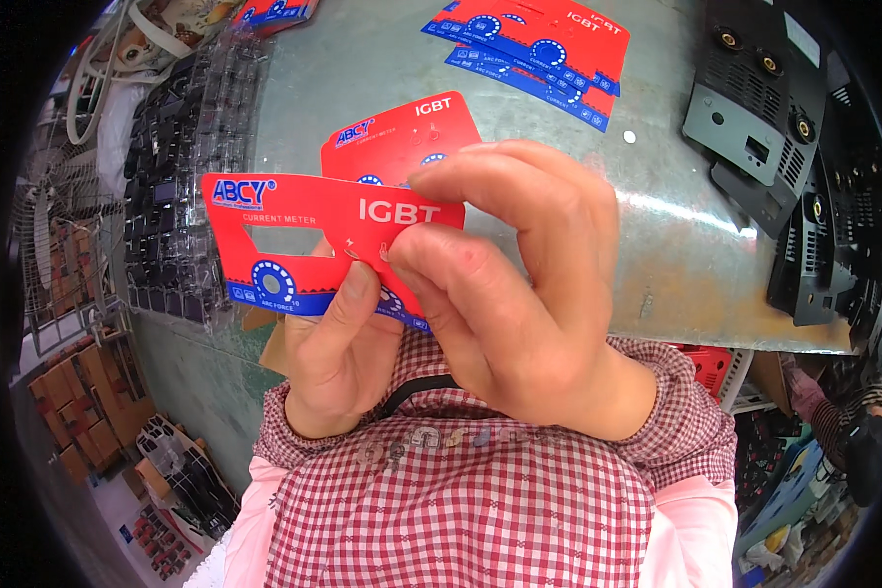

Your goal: The person assembles red and blue plastic current meter components on a workbench. They use a screwdriver to punch holes in the plastic parts and then insert small white circular pieces into the holes. The person handles the components one at a time, repeatedly punching and inserting parts throughout the clip.

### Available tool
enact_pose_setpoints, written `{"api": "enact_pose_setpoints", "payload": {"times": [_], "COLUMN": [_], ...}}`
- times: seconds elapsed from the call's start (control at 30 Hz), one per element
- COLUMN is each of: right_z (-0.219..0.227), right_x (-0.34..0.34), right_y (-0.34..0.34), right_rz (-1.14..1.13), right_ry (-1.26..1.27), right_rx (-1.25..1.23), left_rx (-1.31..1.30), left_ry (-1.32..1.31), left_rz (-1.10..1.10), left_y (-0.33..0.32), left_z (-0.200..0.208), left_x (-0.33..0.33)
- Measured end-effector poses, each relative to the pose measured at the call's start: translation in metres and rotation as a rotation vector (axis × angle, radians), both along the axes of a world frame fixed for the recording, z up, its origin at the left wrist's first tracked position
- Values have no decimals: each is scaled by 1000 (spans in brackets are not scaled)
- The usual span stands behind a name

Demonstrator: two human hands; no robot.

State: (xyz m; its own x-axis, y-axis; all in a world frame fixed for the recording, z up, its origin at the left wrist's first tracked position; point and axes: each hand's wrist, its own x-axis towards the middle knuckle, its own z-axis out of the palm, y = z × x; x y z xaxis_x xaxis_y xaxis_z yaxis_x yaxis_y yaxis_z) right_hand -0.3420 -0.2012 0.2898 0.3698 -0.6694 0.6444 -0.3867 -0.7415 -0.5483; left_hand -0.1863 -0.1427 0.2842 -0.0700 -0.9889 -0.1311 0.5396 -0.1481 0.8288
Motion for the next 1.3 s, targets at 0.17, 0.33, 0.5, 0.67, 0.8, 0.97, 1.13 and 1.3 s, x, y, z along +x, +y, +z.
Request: {"api": "enact_pose_setpoints", "payload": {"times": [0.17, 0.33, 0.5, 0.67, 0.8, 0.97, 1.13, 1.3], "right_z": [4, 9, 7, -1, -12, -15, -5, -10], "right_x": [1, -2, -2, 3, -1, -30, -45, -49], "right_y": [3, 7, 3, -3, -8, -12, -11, -15], "right_rz": [-78, -55, -26, -21, 83, 88, 164, 89], "right_ry": [97, 106, 57, -9, -137, -219, -452, -585], "right_rx": [-108, -44, -48, -57, 52, 228, 750, 770], "left_rx": [29, 25, -40, -36, 73, 206, 155, 175], "left_ry": [32, -33, -183, -241, -119, 102, -25, -34], "left_rz": [25, 96, 179, 156, 149, 149, 39, -62], "left_y": [2, 2, 1, -1, -6, -17, -27, -37], "left_z": [3, 6, 6, 6, 9, 14, 10, 11], "left_x": [-2, -1, -4, -5, -10, -14, -25, -35]}}
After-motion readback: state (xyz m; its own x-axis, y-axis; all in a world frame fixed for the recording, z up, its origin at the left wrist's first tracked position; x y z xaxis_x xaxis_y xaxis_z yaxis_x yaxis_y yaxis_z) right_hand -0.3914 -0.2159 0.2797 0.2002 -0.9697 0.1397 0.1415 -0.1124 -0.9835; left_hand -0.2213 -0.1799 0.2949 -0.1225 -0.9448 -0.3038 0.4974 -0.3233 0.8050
